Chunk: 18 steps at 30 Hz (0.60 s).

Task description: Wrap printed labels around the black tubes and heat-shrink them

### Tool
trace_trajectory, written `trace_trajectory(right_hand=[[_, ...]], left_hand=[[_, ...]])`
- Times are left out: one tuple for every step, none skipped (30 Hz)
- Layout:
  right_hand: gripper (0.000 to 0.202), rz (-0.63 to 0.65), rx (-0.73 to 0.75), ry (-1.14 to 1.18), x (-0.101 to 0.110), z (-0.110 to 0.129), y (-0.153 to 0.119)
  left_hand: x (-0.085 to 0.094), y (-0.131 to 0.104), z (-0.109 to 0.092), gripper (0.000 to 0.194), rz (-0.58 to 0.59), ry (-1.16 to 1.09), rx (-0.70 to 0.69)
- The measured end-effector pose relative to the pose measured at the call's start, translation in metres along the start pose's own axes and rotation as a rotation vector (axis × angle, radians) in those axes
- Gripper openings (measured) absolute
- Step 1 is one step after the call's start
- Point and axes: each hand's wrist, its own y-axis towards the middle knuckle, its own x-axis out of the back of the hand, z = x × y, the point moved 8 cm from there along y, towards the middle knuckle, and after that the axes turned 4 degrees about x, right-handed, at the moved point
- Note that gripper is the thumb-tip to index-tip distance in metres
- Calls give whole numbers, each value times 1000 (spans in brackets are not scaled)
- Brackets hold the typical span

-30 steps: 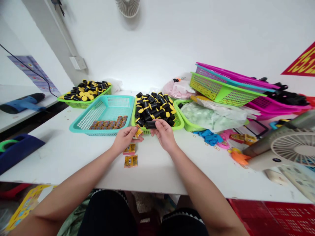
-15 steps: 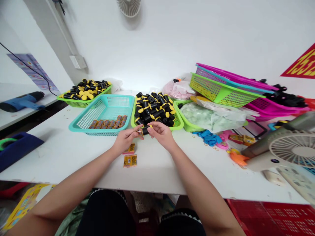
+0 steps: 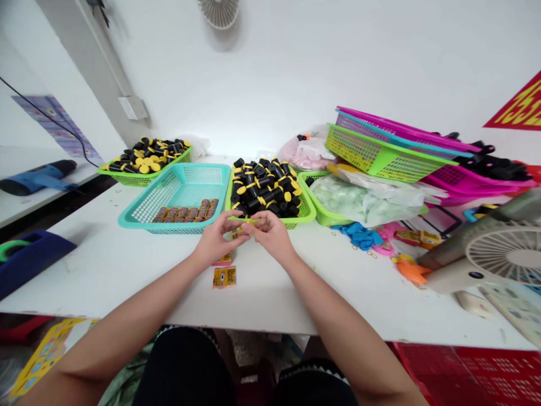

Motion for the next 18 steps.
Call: trace_trajectory(right_hand=[[33, -21, 66, -74, 1, 6, -1], [31, -17, 157, -153, 0, 14, -2], [30, 13, 260, -229, -4, 23, -4], [28, 63, 357, -300, -8, 32, -7], [27, 121, 434, -367, -13, 39, -11], [31, 173, 487, -432, -18, 43, -14], [40, 202, 526, -497, -21, 46, -17], [48, 203, 557, -558, -23, 48, -20], [54, 187, 586, -605, -25, 50, -22], [56, 162, 614, -635, -26, 51, -25], [56, 136, 639, -643, -27, 52, -27], [56, 115, 663, -634, -28, 53, -30], [56, 100, 683, -618, -30, 53, -32], [57, 92, 700, -603, -33, 54, -34], [56, 87, 714, -591, -35, 55, -36], [55, 86, 724, -587, -38, 57, -38], [54, 94, 733, -587, -41, 58, -40], [54, 104, 739, -587, -45, 60, -41]], left_hand=[[2, 0, 0, 54, -30, -9, 23], [4, 0, 1, 58, -57, -58, 54], [6, -1, 3, 65, -83, -140, 91], [7, -1, 6, 72, -105, -243, 126], [8, -1, 8, 79, -119, -347, 158], [8, 0, 10, 83, -131, -437, 185], [7, 0, 11, 85, -137, -508, 208], [5, 0, 10, 85, -132, -565, 225], [1, -1, 8, 84, -106, -611, 242], [-5, -1, 6, 83, -60, -654, 272], [-12, -3, 5, 83, 0, -699, 319], [-21, -5, 5, 83, 66, -747, 377], [-29, -8, 4, 83, 128, -790, 437], [-35, -11, 4, 83, 173, -816, 485], [-38, -13, 4, 81, 198, -823, 510], [-38, -14, 4, 80, 205, -815, 506], [-37, -14, 3, 79, 206, -798, 483], [-35, -13, 1, 79, 212, -783, 454]])
